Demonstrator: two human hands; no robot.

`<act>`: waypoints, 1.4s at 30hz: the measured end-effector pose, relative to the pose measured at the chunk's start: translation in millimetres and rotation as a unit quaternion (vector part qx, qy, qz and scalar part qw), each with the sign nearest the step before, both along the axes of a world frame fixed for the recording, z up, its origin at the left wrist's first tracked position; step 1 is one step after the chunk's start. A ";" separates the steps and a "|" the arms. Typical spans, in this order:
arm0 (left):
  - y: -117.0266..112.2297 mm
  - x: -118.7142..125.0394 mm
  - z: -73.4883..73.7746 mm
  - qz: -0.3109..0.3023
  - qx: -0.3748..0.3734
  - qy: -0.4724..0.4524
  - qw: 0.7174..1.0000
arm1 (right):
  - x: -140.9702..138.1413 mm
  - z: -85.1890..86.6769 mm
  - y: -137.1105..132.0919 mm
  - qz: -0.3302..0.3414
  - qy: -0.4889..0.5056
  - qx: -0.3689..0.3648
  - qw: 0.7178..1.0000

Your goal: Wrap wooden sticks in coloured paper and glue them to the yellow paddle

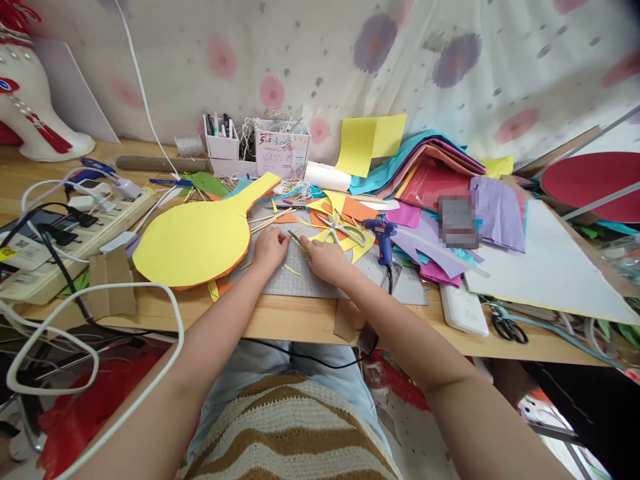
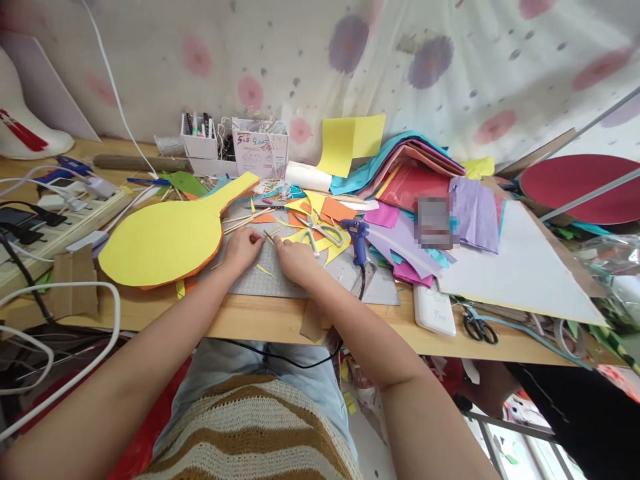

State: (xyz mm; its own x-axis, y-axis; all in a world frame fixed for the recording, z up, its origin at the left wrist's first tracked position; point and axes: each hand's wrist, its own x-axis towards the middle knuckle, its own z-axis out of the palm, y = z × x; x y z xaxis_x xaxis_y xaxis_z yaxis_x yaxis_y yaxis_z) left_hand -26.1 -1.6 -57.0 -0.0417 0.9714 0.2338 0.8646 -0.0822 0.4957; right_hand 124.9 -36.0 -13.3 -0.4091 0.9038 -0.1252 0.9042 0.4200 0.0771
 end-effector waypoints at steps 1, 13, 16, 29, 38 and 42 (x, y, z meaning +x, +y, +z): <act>0.0 0.3 0.1 0.001 -0.001 -0.007 1.000 | 0.5 0.2 -0.7 0.001 -0.002 0.000 1.000; -0.4 7.6 1.4 0.022 -0.018 -0.024 0.999 | 8.0 1.7 -10.1 -0.007 -0.016 -0.014 1.000; 0.0 7.7 0.7 0.020 -0.015 -0.013 1.000 | 6.5 1.0 -10.6 -0.007 -0.011 -0.020 1.000; -1.2 10.0 3.2 0.019 -0.016 0.005 1.000 | -3.0 -0.6 2.8 0.003 0.015 -0.002 1.000; 1.7 9.4 1.4 0.018 -0.026 0.021 0.999 | -0.5 -2.9 -2.4 -0.002 0.014 -0.003 1.000; 2.0 9.6 1.8 0.023 -0.028 0.018 0.999 | -6.9 1.6 3.5 -0.005 0.006 -0.008 1.000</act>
